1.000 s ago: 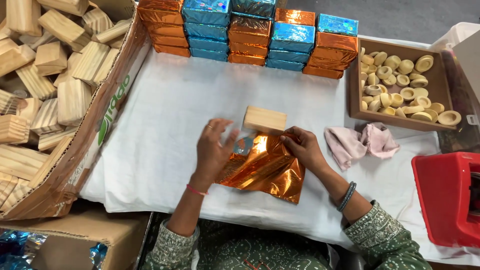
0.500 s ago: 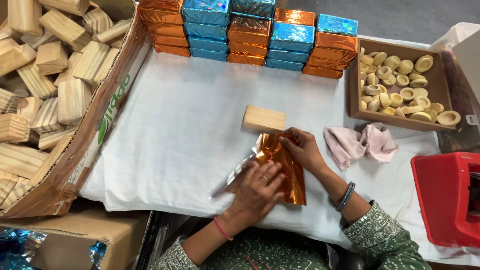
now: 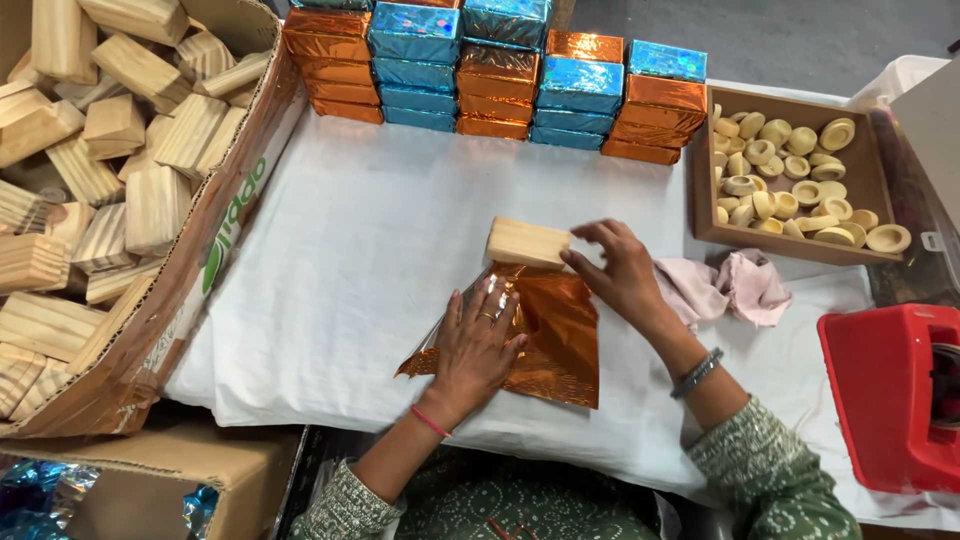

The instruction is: The person wraps a small wooden block with orange metallic foil, folding the edges and securing them with clear tape. They then place the wrapped block with other finished items.

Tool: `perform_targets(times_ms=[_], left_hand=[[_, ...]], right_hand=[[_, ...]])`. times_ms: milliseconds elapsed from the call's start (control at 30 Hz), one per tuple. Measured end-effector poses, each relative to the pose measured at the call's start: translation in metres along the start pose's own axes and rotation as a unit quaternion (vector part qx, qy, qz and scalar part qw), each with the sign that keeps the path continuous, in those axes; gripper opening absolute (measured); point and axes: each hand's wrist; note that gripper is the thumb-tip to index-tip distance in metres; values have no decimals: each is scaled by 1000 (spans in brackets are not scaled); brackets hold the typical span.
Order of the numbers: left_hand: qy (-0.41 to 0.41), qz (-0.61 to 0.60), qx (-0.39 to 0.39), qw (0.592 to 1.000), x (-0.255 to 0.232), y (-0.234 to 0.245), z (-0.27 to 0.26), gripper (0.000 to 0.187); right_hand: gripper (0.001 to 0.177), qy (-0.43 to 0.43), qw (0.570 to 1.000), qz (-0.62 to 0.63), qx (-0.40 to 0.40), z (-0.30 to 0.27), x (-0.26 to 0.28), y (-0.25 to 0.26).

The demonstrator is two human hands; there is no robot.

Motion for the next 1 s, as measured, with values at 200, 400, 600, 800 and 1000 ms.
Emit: perform_targets(times_ms=[200, 400, 600, 800, 1000], left_hand=[[-16, -3, -25, 1000, 11, -4, -7, 59], [-37, -123, -122, 984, 21, -11, -5, 50], [-82, -66, -96, 990, 24, -10, 24, 53], [-83, 76, -85, 990, -1, 5, 56, 65], [-63, 40, -25, 997, 6, -12, 59, 82]], right_hand=[[70, 67, 990, -29, 124, 35, 22, -8], [81, 138, 972, -134, 133, 28, -16, -11], [68, -87, 967, -199, 136, 11, -20, 47], [62, 77, 996, -27, 35, -19, 30, 15], [82, 201, 976, -43, 77, -20, 79, -28]])
Point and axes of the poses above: each hand's wrist, its own z-axis towards the middle knuckle, its own y-axis out of the back of the hand, x = y × z, and after that the axes turned 3 degrees about y, right-handed
